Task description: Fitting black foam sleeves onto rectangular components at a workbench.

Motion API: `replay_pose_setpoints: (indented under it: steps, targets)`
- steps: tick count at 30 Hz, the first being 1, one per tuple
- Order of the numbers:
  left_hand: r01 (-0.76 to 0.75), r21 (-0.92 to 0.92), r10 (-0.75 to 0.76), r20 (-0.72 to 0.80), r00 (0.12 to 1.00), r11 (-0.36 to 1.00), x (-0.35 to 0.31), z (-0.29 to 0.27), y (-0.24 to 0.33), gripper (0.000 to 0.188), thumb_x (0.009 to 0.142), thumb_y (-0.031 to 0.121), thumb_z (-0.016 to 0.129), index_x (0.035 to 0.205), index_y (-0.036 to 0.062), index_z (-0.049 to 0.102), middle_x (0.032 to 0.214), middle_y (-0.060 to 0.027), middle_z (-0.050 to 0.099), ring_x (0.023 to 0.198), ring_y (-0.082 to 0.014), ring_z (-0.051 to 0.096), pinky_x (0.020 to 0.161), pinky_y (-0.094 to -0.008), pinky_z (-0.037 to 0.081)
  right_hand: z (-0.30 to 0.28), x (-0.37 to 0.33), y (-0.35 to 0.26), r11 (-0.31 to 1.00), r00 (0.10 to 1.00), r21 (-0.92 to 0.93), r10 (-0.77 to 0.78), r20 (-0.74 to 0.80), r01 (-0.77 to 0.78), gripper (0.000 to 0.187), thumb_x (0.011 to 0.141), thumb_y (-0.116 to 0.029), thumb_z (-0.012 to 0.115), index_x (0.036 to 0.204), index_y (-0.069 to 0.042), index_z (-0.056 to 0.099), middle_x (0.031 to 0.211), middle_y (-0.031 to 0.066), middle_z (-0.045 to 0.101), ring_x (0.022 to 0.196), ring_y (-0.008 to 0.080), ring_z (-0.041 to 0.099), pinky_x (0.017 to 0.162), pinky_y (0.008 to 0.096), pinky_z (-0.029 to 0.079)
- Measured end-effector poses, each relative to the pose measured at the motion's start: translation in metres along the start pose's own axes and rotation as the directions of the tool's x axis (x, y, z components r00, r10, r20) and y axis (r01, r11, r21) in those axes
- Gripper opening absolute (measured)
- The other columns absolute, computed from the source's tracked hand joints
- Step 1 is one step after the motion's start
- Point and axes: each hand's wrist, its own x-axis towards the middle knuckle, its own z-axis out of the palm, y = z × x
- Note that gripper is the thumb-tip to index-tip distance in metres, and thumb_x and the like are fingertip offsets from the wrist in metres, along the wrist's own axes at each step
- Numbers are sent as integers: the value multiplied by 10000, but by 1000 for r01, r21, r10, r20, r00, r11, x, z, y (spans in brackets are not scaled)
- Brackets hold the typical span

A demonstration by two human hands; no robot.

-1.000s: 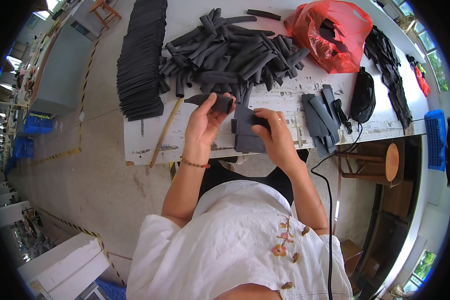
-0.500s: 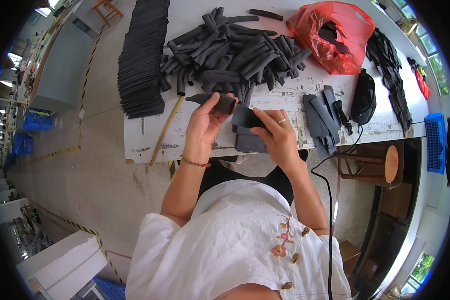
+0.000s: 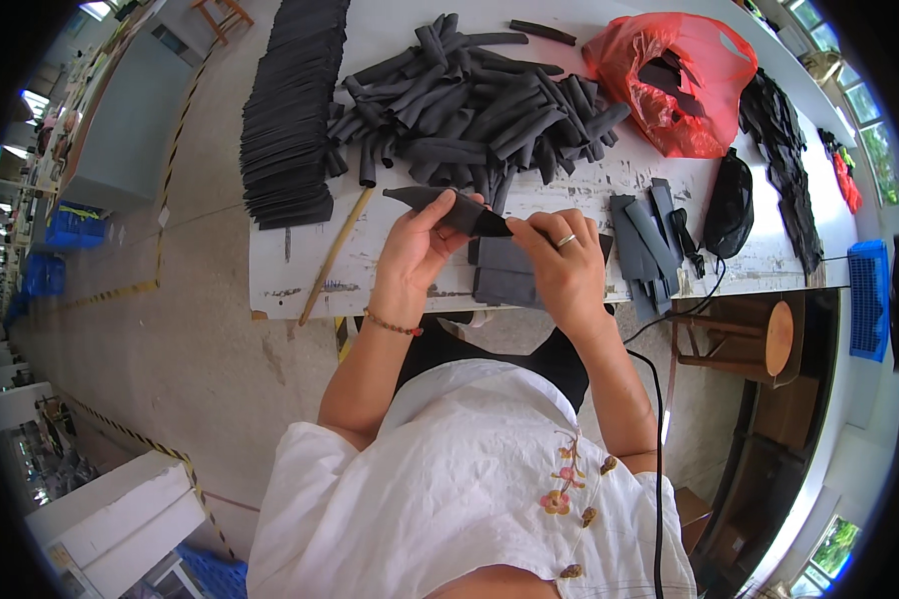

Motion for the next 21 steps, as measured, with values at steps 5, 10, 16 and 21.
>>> replay_pose_setpoints:
  steps: [5,10,16,21]
  targets:
    - [-79,58,79,10,997,995,-9,10,0,233,898,147,660,1057,-11,594,1053,-182,669,974,-247,667,850,-373,561,3,-3,-3,992,998,-114,-61,6,61,335,702,-75,681,1038,-76,675,942,15,588,874,209,554,770,350,435]
    - [-171,104,170,16,985,980,-15,17,-2,225,896,137,658,1051,-11,591,1041,-179,670,965,-255,670,831,-381,567,13,-4,-12,991,998,-136,-19,-61,11,335,726,-71,669,1061,-70,669,964,11,582,886,209,551,784,354,432]
    - [-120,113,118,28,993,986,-11,17,6,217,900,128,649,1056,-8,586,1050,-187,661,971,-272,669,830,-418,579,5,-2,-1,993,997,-110,-58,-48,52,401,655,-51,664,1055,-67,672,975,8,586,879,207,552,792,351,436]
    - [-20,124,11,79,997,992,-7,14,13,242,919,151,629,1092,-10,577,1091,-201,649,1014,-287,659,856,-430,581,-3,1,5,983,989,-119,-146,-30,141,422,637,-58,654,1058,-66,671,989,8,588,876,203,558,801,349,440]
